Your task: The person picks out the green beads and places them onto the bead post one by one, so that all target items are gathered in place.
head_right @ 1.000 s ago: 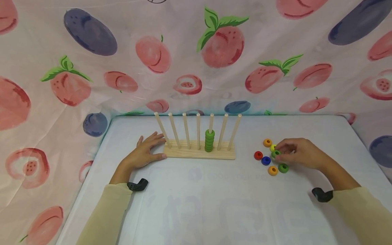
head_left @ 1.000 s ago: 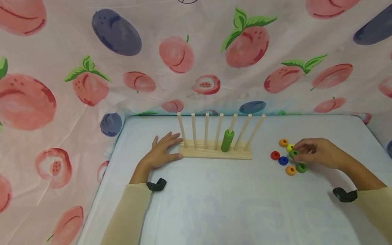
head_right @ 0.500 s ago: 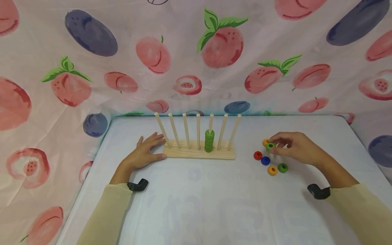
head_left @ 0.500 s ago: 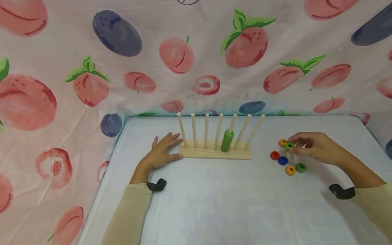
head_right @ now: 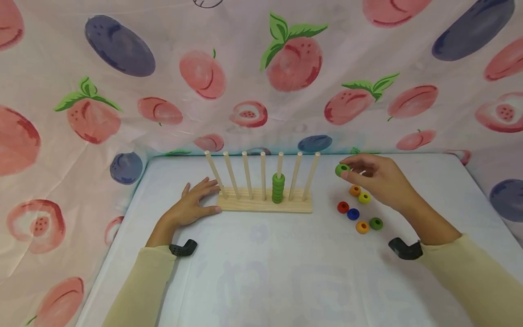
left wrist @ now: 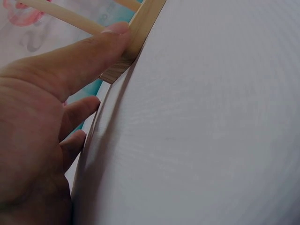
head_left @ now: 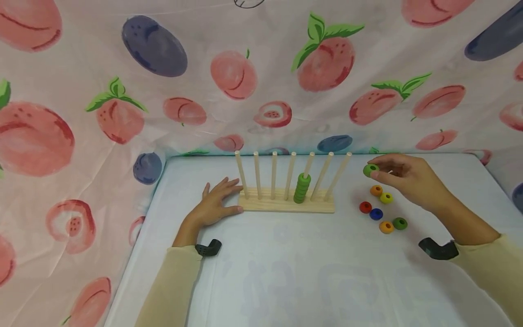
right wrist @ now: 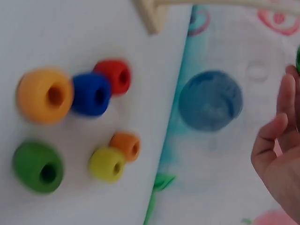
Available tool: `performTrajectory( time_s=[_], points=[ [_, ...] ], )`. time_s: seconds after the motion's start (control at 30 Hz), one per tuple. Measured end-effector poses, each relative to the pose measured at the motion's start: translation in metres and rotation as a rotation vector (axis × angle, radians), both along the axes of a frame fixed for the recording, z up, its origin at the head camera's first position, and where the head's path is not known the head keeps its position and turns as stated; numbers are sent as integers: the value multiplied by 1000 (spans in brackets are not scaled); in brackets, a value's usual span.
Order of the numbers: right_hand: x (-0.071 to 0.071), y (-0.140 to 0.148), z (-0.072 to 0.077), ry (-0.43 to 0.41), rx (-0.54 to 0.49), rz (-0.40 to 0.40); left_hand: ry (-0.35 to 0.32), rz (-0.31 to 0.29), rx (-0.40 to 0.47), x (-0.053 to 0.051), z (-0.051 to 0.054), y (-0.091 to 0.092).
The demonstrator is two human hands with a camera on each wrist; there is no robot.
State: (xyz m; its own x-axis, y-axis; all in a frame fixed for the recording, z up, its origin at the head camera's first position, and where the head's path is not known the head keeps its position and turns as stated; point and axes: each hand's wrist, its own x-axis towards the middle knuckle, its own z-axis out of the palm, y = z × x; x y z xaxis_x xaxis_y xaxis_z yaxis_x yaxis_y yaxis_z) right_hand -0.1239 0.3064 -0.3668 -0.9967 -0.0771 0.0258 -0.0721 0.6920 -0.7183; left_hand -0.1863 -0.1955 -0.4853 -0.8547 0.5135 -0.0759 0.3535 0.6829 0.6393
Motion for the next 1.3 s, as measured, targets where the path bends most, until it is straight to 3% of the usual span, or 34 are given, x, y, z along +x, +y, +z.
performTrajectory(
  time_s=[0.33,0.4,0.7,1.0,1.23,1.3],
  points=[
    [-4,-39,25,130,-358,-79,-1,3,0,0,0,0],
    [-4,-47,29,150,-445,-75,-2,1,-1,0,0,0],
    [-10,-79,41,212,-659,-10,-1,4,-3,-1,1,0],
    [-19,-107,47,225,-709,89,0,-2,-4,-1,-1,-1],
    [-23,-122,46,265,-365,80,-1,2,-3,0,0,-1],
    [-24,-124,46,268,-316,77,0,1,-2,0,1,0]
  ],
)
